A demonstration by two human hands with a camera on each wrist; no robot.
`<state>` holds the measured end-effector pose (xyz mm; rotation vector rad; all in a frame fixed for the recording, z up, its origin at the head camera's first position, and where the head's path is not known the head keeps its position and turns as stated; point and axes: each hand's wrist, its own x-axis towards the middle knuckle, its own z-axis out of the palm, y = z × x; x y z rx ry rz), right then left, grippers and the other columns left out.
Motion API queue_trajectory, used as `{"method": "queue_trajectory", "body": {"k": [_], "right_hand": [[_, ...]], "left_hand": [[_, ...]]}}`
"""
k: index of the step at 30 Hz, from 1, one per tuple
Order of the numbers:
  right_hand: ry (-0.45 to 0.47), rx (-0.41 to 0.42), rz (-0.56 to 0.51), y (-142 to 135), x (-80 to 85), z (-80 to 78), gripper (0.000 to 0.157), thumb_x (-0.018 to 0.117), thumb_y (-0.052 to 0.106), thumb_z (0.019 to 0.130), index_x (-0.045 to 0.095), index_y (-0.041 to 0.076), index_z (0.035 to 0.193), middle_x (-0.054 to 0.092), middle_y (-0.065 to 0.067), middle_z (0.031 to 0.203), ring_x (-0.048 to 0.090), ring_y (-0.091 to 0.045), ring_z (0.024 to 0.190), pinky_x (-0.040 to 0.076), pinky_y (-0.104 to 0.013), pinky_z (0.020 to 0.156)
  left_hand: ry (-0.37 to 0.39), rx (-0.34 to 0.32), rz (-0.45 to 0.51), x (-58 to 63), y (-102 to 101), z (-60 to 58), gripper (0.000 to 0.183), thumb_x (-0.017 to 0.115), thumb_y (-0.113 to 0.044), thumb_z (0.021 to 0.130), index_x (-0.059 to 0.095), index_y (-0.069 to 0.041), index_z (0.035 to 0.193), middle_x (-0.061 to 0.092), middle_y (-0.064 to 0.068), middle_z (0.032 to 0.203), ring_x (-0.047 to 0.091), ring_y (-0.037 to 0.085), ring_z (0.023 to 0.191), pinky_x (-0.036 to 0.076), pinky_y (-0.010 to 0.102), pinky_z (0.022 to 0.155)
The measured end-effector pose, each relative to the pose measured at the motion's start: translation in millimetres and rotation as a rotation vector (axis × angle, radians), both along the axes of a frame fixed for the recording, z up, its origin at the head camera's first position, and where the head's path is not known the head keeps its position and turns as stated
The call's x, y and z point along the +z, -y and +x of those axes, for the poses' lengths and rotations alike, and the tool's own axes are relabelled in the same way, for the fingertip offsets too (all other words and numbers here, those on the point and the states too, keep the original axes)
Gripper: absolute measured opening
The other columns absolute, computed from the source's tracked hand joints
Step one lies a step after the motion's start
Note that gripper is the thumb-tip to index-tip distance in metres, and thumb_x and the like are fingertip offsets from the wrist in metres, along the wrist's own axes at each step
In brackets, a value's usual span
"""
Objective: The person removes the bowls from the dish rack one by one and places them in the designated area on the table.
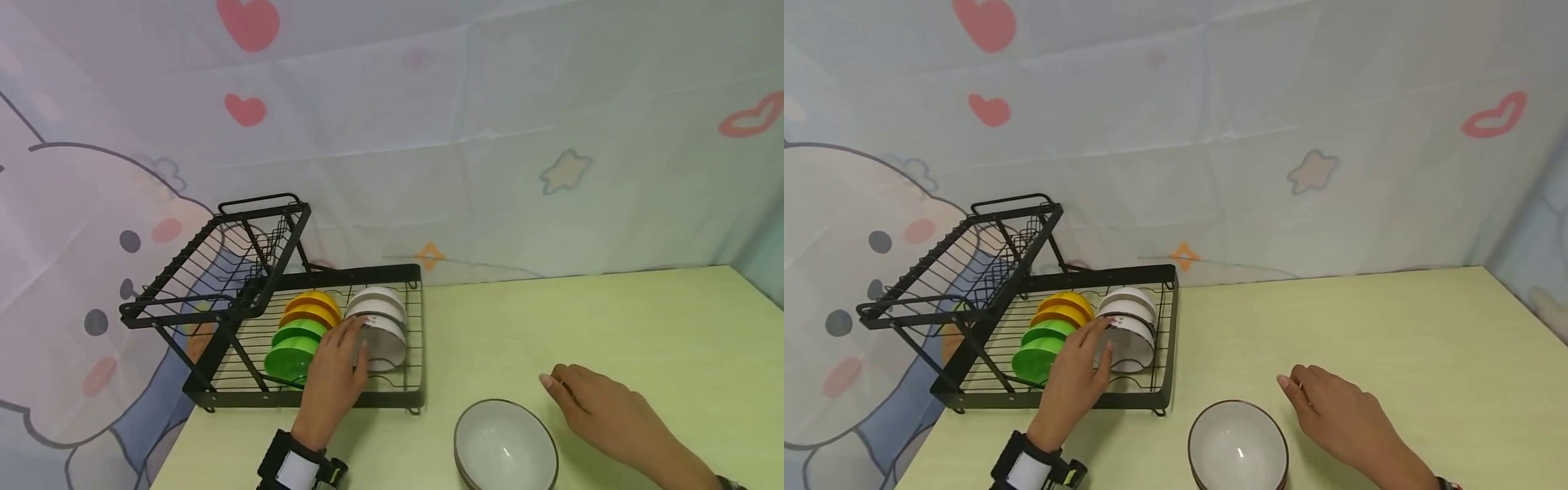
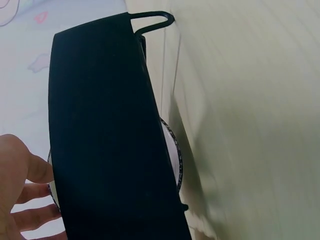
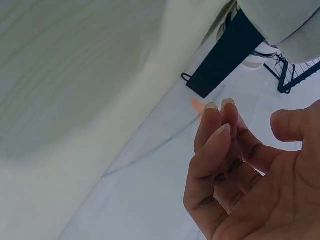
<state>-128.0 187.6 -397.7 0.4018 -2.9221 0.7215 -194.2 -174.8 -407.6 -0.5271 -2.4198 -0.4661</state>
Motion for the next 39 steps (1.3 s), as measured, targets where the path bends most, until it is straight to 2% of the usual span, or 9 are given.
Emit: {"method": "queue_trajectory", "body": {"k": [7, 15, 20, 29, 39], "right_hand": [[0.008, -0.024, -0.005, -5.2, -2.4, 4.3, 0.034, 0.033, 0.044, 0.101, 0.045, 0.021, 0.079, 0.038, 0.007, 0.061, 0.036, -0.005, 0.053, 0.030, -0.027, 0.043], [0.015, -0.036, 0.013, -11.2, -2.6, 4.0, 0.036, 0.030, 0.043, 0.101, 0.041, 0.020, 0.077, 0.037, 0.005, 0.061, 0.036, -0.008, 0.054, 0.029, -0.027, 0.044], [0.021, -0.044, 0.018, -14.7, 0.7, 4.6, 0.037, 0.028, 0.044, 0.102, 0.042, 0.019, 0.077, 0.038, 0.005, 0.062, 0.037, -0.010, 0.056, 0.028, -0.028, 0.044], [0.025, -0.049, 0.005, -16.1, 0.8, 8.4, 0.036, 0.029, 0.043, 0.102, 0.043, 0.019, 0.079, 0.038, 0.005, 0.063, 0.039, -0.010, 0.058, 0.030, -0.029, 0.046], [0.009, -0.047, 0.008, -19.3, 1.8, 8.9, 0.037, 0.029, 0.043, 0.102, 0.043, 0.018, 0.078, 0.037, 0.005, 0.062, 0.037, -0.009, 0.056, 0.029, -0.028, 0.045]], "left_hand": [[0.032, -0.013, -0.020, 2.5, 1.2, -3.2, 0.036, 0.057, -0.010, 0.091, 0.055, -0.003, 0.126, 0.055, 0.019, 0.126, 0.050, 0.033, 0.112, 0.049, 0.050, 0.089], [-0.006, -0.030, -0.046, 6.8, -0.4, -8.2, 0.034, 0.061, -0.005, 0.087, 0.058, 0.000, 0.121, 0.059, 0.018, 0.118, 0.054, 0.033, 0.105, 0.054, 0.048, 0.078], [-0.004, 0.002, -0.074, 10.5, -2.2, -11.9, 0.035, 0.062, -0.004, 0.085, 0.060, -0.002, 0.120, 0.061, 0.017, 0.114, 0.056, 0.032, 0.099, 0.057, 0.046, 0.069], [0.065, 0.035, -0.136, 13.6, -1.4, -17.2, 0.038, 0.063, -0.003, 0.085, 0.059, -0.005, 0.123, 0.063, 0.015, 0.110, 0.060, 0.031, 0.091, 0.057, 0.044, 0.071], [0.085, 0.094, -0.181, 15.9, -4.6, -20.0, 0.041, 0.067, 0.003, 0.079, 0.062, -0.009, 0.119, 0.063, 0.014, 0.102, 0.061, 0.028, 0.080, 0.057, 0.040, 0.059]]}}
